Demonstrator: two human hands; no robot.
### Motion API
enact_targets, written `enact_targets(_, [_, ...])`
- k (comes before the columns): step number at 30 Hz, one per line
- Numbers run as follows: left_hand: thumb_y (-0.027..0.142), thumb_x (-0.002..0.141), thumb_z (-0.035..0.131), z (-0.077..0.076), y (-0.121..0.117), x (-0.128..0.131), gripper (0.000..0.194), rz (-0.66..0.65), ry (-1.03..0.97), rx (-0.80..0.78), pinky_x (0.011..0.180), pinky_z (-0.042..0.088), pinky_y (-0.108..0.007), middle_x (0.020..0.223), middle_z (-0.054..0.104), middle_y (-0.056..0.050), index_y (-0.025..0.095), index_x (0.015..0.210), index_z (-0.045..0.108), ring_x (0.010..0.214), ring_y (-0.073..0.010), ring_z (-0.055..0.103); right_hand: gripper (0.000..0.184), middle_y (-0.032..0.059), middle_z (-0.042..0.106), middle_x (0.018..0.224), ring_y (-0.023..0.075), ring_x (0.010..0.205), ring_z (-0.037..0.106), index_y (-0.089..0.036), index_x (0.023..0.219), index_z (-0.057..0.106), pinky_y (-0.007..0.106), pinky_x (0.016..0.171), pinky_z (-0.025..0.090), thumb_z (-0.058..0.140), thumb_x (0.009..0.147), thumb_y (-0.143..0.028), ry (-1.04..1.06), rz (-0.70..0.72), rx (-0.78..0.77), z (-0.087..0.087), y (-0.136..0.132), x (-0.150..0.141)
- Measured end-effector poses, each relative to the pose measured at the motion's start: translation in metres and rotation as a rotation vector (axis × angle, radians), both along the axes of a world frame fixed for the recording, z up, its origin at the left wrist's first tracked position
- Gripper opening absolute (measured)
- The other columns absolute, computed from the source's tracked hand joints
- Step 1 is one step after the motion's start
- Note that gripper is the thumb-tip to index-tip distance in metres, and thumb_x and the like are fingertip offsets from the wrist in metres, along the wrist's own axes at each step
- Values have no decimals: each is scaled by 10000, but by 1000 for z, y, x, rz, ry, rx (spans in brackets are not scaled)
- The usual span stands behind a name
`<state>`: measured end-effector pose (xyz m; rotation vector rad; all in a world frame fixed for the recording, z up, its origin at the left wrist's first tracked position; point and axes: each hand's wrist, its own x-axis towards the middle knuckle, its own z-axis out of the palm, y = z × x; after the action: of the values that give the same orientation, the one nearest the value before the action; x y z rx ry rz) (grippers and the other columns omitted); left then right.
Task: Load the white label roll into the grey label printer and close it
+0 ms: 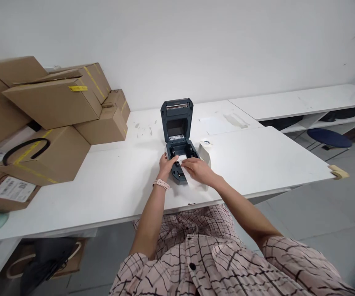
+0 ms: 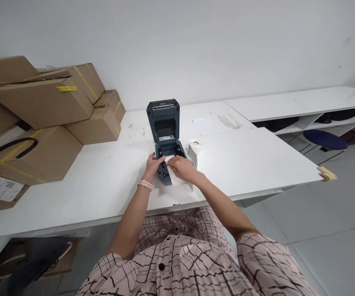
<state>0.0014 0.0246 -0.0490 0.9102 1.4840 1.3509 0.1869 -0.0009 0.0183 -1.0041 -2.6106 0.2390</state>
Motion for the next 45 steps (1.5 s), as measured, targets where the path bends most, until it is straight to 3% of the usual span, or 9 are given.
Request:
enact_targets(6, [377, 628, 891, 6, 0, 6, 590, -78, -151, -50, 813, 518, -320, 1065, 717, -112, 159, 1112, 633, 940, -215, 676, 330, 129, 697, 1300, 283, 1181, 666, -151, 1184, 707, 417, 961, 565, 466, 968, -87, 111, -142, 97, -26, -43, -2])
enact_targets(19, [344, 657, 866, 19, -2, 4, 483, -117, -113, -116, 749, 516, -307, 900, 715, -69, 148, 1045, 655, 799, -174, 656, 302, 144, 701, 1287, 296, 1176, 661, -141, 1146, 706, 468, 982, 561, 448, 990, -123, 214, -253, 112, -31, -62, -28])
enact_targets(27, [458, 716, 829, 23, -36, 10, 560, -168, -85, -126, 810, 520, -322, 1051, 727, -118, 136, 1133, 638, 930, -210, 674, 331, 92, 704, 1298, 290, 1239, 640, -246, 1267, 680, 504, 1036, 531, 515, 1009, -371, 519, -91, -223, -8, -89, 6])
enact_targets(29, [470, 709, 838, 22, -60, 17, 630, -200, -69, -97, 881, 513, -340, 1174, 709, -128, 160, 1209, 613, 1044, -234, 663, 396, 68, 682, 1332, 265, 1244, 633, -285, 1341, 628, 481, 1048, 526, 497, 1009, -458, 705, -153, -240, 9, -72, 25])
enact_targets(32, [411, 697, 866, 22, -92, 30, 725, -197, -30, -64, 976, 482, -350, 1314, 654, -131, 194, 1311, 547, 1179, -251, 615, 592, 109, 548, 1484, 299, 1382, 501, -254, 1449, 508, 521, 1125, 436, 496, 970, -602, 870, -269, -94, 39, -6, 39])
enact_targets(35, [359, 706, 868, 24, -107, 37, 740, -189, -15, -69, 1012, 465, -362, 1351, 630, -141, 197, 1337, 517, 1217, -259, 595, 753, 99, 329, 1635, 317, 1509, 302, -252, 1527, 358, 570, 1206, 285, 453, 940, -713, 903, -197, -110, 68, 85, 26])
enact_targets(39, [345, 701, 871, 26, -109, 36, 729, -185, -8, -53, 1029, 462, -384, 1331, 641, -148, 195, 1327, 529, 1205, -266, 603, 759, 114, 266, 1647, 306, 1532, 211, -188, 1513, 324, 565, 1241, 164, 417, 962, -702, 867, -166, -283, 96, 174, -11])
enact_targets(42, [369, 702, 867, 25, -110, 34, 755, -186, 0, -41, 1037, 464, -394, 1332, 643, -148, 201, 1350, 518, 1211, -271, 605, 618, 126, 429, 1512, 312, 1457, 326, -175, 1346, 478, 597, 1210, 199, 373, 992, -670, 888, -211, -306, 105, 191, -22])
enact_targets(45, [394, 715, 852, 21, -112, 33, 775, -215, 6, -2, 1052, 461, -387, 1372, 621, -145, 209, 1380, 500, 1250, -276, 589, 517, 88, 575, 1268, 276, 1285, 486, -199, 1087, 582, 556, 1154, 309, 351, 1006, -655, 950, -265, -195, 105, 167, -15])
